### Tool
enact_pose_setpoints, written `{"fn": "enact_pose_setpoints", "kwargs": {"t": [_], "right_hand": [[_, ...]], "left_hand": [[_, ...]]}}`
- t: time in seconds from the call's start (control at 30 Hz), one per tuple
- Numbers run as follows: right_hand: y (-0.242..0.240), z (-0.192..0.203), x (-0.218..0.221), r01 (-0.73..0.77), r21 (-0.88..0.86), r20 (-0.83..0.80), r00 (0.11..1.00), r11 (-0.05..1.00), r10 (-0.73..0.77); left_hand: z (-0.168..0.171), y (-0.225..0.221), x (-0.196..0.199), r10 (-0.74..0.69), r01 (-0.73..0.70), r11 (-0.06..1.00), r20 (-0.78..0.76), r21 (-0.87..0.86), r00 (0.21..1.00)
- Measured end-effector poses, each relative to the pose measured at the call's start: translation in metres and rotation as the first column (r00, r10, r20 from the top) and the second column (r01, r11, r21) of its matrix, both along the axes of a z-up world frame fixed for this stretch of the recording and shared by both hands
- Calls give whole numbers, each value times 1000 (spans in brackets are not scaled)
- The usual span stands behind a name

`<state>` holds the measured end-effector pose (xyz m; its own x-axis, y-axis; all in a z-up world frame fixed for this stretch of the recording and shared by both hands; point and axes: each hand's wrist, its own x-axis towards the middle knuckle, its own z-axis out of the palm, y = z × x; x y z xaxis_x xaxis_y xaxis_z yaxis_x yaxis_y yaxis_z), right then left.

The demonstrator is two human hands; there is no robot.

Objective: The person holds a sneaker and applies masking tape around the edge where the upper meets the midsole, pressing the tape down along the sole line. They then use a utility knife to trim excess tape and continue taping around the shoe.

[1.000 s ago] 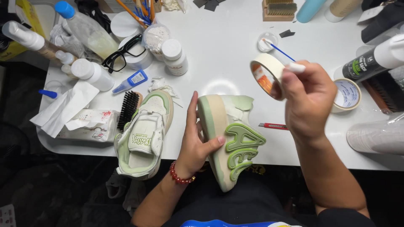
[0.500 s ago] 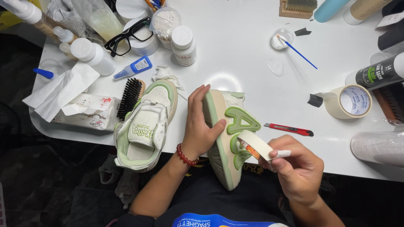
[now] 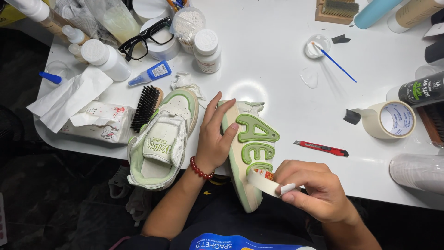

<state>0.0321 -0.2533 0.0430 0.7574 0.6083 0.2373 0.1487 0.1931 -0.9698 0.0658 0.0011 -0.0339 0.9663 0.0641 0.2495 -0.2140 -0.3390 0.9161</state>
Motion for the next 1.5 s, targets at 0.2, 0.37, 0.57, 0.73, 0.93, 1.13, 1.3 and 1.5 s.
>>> {"fn": "enact_pose_setpoints", "kwargs": {"t": [0.2,0.37,0.57,0.73,0.93,1.13,1.3,1.5], "right_hand": [[15,15,15,-190,-73,81,977,979,196],[27,13,15,-230,-61,95,967,971,235],[35,11,11,-206,-61,165,963,977,213],[30,5,5,-102,-100,213,970,990,122],[46,11,7,4,-68,79,997,998,2],[66,33,26,143,-281,287,956,949,-58],[79,44,42,53,-295,370,927,954,63],[80,39,42,-12,-193,167,985,981,44]], "left_hand": [[18,4,-33,-3,0,1000,142,24,990],[49,12,-71,-259,288,956,319,-48,912],[37,20,-90,-426,500,833,305,-235,852],[50,25,-89,-386,451,880,333,-147,861],[61,22,-90,-258,219,966,468,136,845],[67,22,-100,-214,210,976,340,47,916],[75,27,-105,-291,240,894,-82,-378,953],[97,36,-91,-366,252,901,-309,-354,878]]}}
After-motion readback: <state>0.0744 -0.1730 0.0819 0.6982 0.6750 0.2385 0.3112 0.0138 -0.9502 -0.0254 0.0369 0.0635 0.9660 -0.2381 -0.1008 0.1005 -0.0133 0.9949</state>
